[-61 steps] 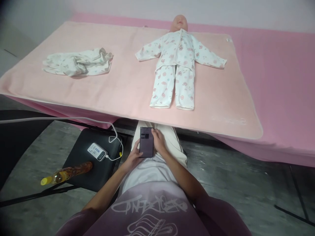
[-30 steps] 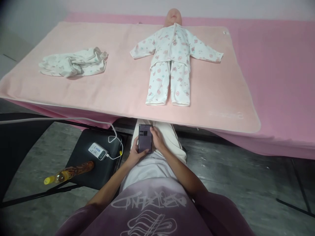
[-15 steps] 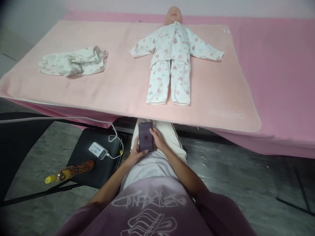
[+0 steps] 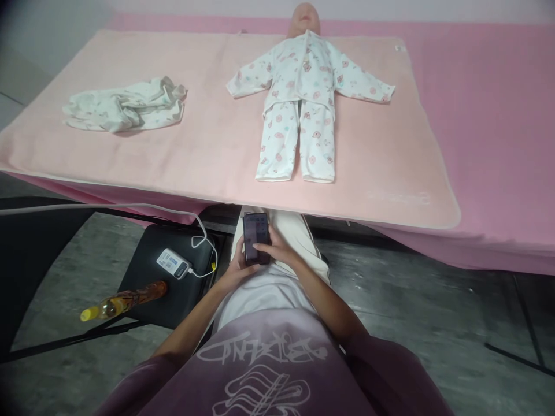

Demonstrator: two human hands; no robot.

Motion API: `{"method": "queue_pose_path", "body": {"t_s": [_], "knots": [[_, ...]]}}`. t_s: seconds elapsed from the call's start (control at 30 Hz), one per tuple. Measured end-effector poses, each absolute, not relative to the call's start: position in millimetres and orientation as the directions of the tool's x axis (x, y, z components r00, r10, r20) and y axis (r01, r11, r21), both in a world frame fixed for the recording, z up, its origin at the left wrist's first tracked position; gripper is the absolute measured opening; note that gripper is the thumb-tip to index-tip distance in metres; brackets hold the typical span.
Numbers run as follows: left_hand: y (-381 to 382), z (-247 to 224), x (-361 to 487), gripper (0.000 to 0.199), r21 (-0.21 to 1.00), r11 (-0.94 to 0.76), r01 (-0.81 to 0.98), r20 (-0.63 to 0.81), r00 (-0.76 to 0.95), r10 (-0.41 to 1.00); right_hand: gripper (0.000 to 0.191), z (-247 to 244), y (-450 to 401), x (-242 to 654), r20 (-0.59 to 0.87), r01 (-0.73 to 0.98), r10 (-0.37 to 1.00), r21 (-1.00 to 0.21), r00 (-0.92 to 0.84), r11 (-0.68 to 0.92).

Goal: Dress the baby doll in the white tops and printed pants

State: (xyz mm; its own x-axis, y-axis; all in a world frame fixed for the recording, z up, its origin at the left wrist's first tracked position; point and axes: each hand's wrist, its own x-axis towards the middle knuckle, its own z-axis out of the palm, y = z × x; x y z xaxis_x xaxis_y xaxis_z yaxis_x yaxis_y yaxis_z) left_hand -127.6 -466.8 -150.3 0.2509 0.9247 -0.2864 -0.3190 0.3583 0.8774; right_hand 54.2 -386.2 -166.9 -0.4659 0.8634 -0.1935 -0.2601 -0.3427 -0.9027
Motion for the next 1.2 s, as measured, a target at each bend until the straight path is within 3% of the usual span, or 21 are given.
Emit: {"method": "queue_pose_path", "body": {"t_s": [0.07, 0.23, 0.5, 0.7, 0.93, 1.2], "knots": [[-466, -151, -126, 0.132, 0.893, 0.343, -0.293, -0.289, 0.212, 0.934, 0.078, -172, -386, 54, -0.195, -0.229, 0.86, -0.915, -0.471, -0.333], [-463, -157, -118, 0.133, 0.932, 0.302, -0.203, -0.277, 0.142, 0.95, 0.051, -169, -384, 51, -0.22, -0.158, 0.905, -0.943, -0.364, -0.293], [-461, -165, -108, 0.127, 0.986, 0.155, -0.058, -0.156, -0.015, 0.988, 0.054, -157, -384, 52, -0.223, -0.142, 0.909, -0.947, -0.353, -0.288], [-462, -179, -112, 0.13, 0.978, 0.186, -0.096, -0.183, 0.041, 0.982, 0.042, -173, -383, 45, -0.188, -0.108, 0.937, -0.968, -0.296, -0.228], [-466, -190, -111, 0.135, 0.963, 0.228, -0.146, -0.216, 0.094, 0.972, 0.047, -179, -384, 41, -0.173, 0.025, 0.959, -0.985, -0.225, -0.172], [-465, -187, -113, 0.129, 0.977, 0.195, -0.09, -0.189, 0.071, 0.979, 0.038, -180, -383, 43, -0.197, -0.078, 0.948, -0.972, -0.25, -0.222]]}}
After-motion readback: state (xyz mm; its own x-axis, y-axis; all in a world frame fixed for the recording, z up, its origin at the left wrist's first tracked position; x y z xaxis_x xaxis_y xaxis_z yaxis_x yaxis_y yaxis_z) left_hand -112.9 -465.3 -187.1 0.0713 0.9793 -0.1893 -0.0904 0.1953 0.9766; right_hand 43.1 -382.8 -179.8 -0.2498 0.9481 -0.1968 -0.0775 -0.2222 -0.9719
